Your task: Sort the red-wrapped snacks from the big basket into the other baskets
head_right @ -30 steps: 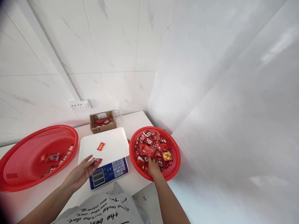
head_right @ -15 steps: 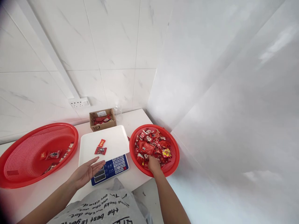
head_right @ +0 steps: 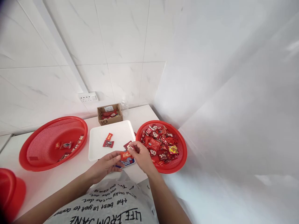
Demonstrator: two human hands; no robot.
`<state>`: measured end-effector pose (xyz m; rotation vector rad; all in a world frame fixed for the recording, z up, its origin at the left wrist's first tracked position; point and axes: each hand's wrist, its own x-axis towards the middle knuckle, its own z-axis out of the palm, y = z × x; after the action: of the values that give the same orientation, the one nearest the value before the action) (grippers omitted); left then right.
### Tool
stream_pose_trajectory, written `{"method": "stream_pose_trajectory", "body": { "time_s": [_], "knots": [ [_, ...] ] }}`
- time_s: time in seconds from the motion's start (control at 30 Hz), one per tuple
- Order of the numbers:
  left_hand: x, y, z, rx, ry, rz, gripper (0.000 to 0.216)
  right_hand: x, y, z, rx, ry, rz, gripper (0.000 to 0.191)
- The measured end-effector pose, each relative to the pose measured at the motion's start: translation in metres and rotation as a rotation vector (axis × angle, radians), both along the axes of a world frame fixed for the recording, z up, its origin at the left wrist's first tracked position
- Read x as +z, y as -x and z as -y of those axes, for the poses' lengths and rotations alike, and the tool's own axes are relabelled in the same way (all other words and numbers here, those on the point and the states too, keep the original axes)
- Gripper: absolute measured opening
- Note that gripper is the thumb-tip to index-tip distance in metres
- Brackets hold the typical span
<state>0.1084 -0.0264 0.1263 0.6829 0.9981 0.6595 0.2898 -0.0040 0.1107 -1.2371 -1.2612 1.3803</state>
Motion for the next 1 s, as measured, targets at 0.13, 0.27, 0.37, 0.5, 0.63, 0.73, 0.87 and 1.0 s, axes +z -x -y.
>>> {"method": "stream_pose_trajectory", "body": {
  "time_s": [0.13,0.27,0.37,0.5,0.63,0.73,0.87,1.0],
  "knots": [
    [0.006,-0.003,0.002,0.091,-0.086,-0.073,0.032,0.008,0.01,0.011,0.021,0.034,-0.069,0.025],
    [0.017,0.001,0.005,0.156,-0.103,-0.065,0.033,0.007,0.006,0.017,0.033,0.113,-0.144,0.035],
    [0.026,0.001,0.008,0.155,-0.127,-0.066,0.031,0.01,0.006,0.022,0.21,0.071,-0.08,0.038],
    [0.033,-0.001,0.011,0.104,-0.224,-0.13,0.029,0.019,0.011,0.03,0.297,-0.09,-0.001,0.036],
    [0.037,-0.001,0.013,0.012,-0.342,-0.228,0.03,0.029,0.013,0.032,0.263,-0.208,0.171,0.035],
    [0.038,0.001,0.014,-0.074,-0.399,-0.298,0.033,0.032,0.012,0.032,0.256,-0.278,0.212,0.035],
    [0.04,0.003,0.016,-0.199,-0.473,-0.386,0.037,0.034,0.012,0.034,0.256,-0.355,0.207,0.035],
    [0.047,0.005,0.018,-0.231,-0.59,-0.393,0.034,0.039,0.009,0.037,0.335,-0.341,0.211,0.033]
  ]
}}
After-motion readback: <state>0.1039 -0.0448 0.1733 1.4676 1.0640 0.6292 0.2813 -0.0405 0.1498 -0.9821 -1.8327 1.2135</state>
